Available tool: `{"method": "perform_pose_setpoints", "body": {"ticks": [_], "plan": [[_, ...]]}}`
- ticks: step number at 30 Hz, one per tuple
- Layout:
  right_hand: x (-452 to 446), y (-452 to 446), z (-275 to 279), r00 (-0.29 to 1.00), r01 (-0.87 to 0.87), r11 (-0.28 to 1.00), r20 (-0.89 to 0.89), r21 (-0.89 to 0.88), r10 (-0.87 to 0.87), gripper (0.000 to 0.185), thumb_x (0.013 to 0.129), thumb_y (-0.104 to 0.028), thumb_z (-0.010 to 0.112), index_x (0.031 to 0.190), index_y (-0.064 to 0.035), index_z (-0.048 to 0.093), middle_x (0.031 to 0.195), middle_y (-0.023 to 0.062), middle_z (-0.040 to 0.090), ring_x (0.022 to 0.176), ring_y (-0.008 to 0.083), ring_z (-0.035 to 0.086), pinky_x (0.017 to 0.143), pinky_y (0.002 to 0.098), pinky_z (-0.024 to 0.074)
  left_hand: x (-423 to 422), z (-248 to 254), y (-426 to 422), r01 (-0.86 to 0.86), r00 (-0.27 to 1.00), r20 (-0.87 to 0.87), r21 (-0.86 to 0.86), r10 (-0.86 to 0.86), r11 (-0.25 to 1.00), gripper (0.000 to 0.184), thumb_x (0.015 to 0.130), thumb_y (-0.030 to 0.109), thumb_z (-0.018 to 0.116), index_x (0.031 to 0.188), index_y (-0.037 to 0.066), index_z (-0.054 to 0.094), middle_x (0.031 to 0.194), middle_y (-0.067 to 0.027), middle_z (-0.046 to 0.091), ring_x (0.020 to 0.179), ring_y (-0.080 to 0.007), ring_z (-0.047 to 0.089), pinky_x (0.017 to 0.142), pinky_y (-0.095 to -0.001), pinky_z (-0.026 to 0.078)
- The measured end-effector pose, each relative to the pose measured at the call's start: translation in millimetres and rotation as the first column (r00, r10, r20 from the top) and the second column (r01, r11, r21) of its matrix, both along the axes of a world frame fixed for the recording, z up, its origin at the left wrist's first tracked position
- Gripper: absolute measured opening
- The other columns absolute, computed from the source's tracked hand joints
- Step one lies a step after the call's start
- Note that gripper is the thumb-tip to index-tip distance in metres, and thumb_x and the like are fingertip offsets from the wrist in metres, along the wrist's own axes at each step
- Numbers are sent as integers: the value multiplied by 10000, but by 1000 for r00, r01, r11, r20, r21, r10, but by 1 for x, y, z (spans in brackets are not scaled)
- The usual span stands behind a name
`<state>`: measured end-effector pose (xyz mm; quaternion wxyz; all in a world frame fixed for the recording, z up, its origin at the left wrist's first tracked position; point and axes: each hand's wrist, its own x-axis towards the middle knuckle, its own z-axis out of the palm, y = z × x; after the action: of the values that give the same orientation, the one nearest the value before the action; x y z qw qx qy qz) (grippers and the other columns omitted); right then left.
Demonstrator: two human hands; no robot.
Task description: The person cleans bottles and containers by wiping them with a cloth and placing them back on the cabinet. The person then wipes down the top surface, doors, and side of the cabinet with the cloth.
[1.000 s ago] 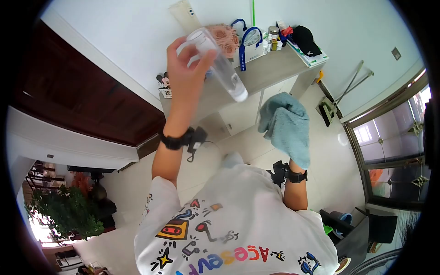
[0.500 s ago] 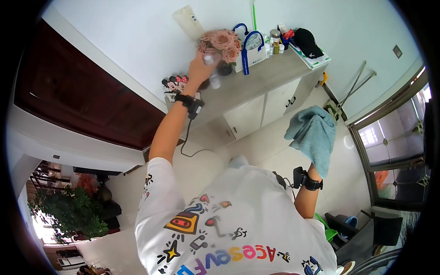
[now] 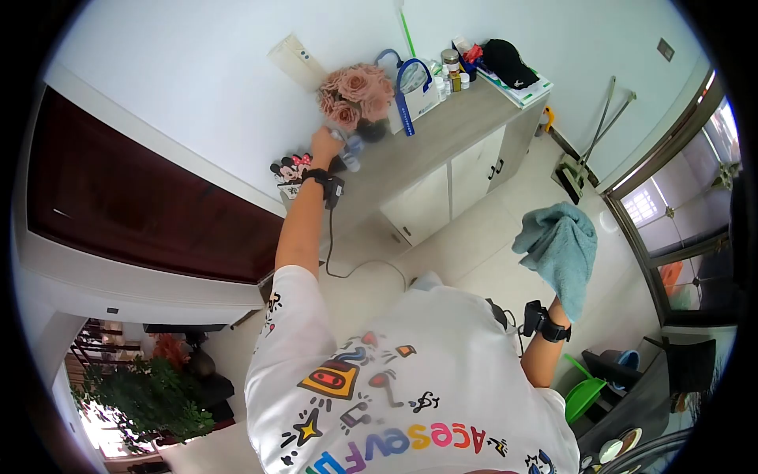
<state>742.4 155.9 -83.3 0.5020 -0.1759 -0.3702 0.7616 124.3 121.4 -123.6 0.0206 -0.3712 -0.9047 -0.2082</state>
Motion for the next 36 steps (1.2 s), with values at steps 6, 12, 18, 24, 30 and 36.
{"method": "perform_pose_setpoints", "body": {"ticks": [6, 12, 18, 24, 30, 36], "plan": [[17, -15, 5, 959, 114, 986, 247, 123, -142, 366, 992, -206, 551, 1299, -15, 495, 1209, 124, 577, 1058, 171, 538, 907, 313, 424, -19, -21, 3, 17, 998, -63, -87, -22, 996, 466, 689, 242, 780, 1086, 24, 671, 1080, -226, 692, 1036, -400, 654, 886, -461, 538], [17, -11, 10, 930, 120, 982, 330, 143, -162, 318, 975, -180, 599, 1218, 23, 564, 1087, 141, 662, 918, 185, 628, 790, 299, 515, -23, -27, 6, 42, 997, -66, -84, -48, 996, 445, 759, 163, 708, 1184, 45, 651, 1173, -240, 649, 1126, -395, 611, 955, -464, 507], [5, -13, 20, 881, 179, 946, 385, 269, -276, 305, 963, -161, 620, 1183, 49, 588, 1008, 162, 694, 847, 208, 663, 742, 322, 553, -20, -17, 2, 29, 991, -128, -59, -36, 998, 442, 776, 187, 694, 1192, 44, 655, 1099, -248, 684, 1075, -404, 637, 926, -468, 516], [0, -6, 19, 852, 204, 907, 389, 369, -350, 269, 940, -128, 628, 1130, 59, 600, 990, 169, 690, 793, 215, 663, 703, 308, 547, 14, 15, -15, 71, 970, -243, 277, -1, 958, 221, 822, 119, 635, 1024, 44, 685, 969, -182, 698, 909, -365, 668, 806, -436, 529], [-38, 7, 37, 926, 32, 978, 362, 207, -107, 265, 898, -8, 591, 1158, 29, 619, 948, 122, 679, 827, 192, 646, 758, 290, 528, 174, 43, -24, 547, 837, -305, 432, -455, 717, 148, 813, 27, 640, 956, 55, 662, 852, -105, 665, 795, -312, 651, 716, -364, 525], [-80, -4, 43, 763, -127, 903, 622, 412, -177, 317, 882, -2, 609, 1195, 43, 592, 959, 102, 682, 854, 172, 641, 787, 269, 517, 331, 29, -21, 928, 300, 99, 201, -949, 314, 284, 847, 199, 699, 1055, 12, 651, 1046, -161, 654, 938, -332, 648, 834, -417, 521]]}}
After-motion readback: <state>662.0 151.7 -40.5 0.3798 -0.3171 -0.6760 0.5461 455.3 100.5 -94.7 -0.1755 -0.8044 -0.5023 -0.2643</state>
